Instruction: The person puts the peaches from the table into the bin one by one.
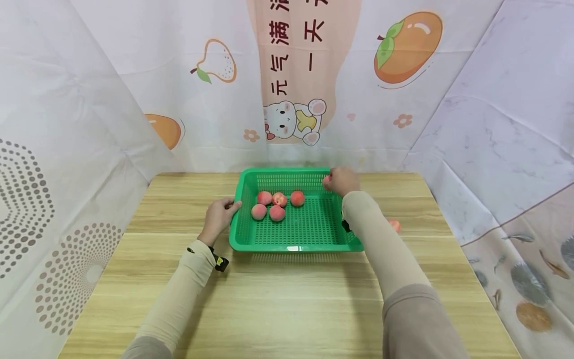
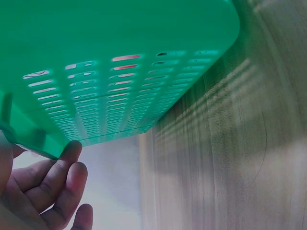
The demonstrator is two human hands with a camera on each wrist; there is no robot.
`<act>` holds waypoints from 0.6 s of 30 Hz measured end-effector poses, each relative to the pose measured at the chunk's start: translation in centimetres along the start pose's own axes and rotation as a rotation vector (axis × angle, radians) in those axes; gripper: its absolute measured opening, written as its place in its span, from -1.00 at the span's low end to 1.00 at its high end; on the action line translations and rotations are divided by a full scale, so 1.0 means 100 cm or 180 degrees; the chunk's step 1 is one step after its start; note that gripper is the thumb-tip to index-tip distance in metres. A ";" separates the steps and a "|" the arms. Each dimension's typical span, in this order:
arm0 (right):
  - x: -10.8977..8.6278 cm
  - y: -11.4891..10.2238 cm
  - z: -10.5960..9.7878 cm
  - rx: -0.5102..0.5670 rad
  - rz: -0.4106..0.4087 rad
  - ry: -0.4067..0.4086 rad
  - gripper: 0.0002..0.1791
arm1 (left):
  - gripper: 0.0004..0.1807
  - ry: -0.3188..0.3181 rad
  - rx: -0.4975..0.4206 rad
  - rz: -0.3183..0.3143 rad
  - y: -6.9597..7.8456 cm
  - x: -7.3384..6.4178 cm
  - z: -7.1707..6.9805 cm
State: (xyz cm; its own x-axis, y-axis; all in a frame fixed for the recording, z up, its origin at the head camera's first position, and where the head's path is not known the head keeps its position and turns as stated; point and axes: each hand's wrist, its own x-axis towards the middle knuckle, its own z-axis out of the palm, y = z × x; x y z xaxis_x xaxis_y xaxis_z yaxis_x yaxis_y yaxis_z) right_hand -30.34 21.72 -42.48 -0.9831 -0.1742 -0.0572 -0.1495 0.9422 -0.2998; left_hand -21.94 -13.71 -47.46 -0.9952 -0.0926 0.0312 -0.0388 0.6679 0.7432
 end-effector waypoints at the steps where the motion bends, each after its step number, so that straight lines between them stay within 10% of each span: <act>1: 0.000 0.000 0.002 -0.0010 -0.0004 -0.0010 -0.53 | -0.59 0.0000 0.0001 -0.0006 0.000 0.000 0.000; 18: 0.009 0.009 0.040 0.0035 0.0194 -0.0350 -0.54 | -0.59 0.0005 -0.0004 -0.0035 -0.003 0.002 0.001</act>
State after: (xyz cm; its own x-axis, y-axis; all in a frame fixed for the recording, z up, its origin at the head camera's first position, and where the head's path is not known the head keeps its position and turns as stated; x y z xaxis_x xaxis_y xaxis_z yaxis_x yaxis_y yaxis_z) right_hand -30.91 21.22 -46.62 -0.9727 -0.1474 -0.1795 -0.0879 0.9490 -0.3028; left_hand -22.11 -13.83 -47.77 -0.9946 -0.1011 0.0242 -0.0496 0.6658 0.7445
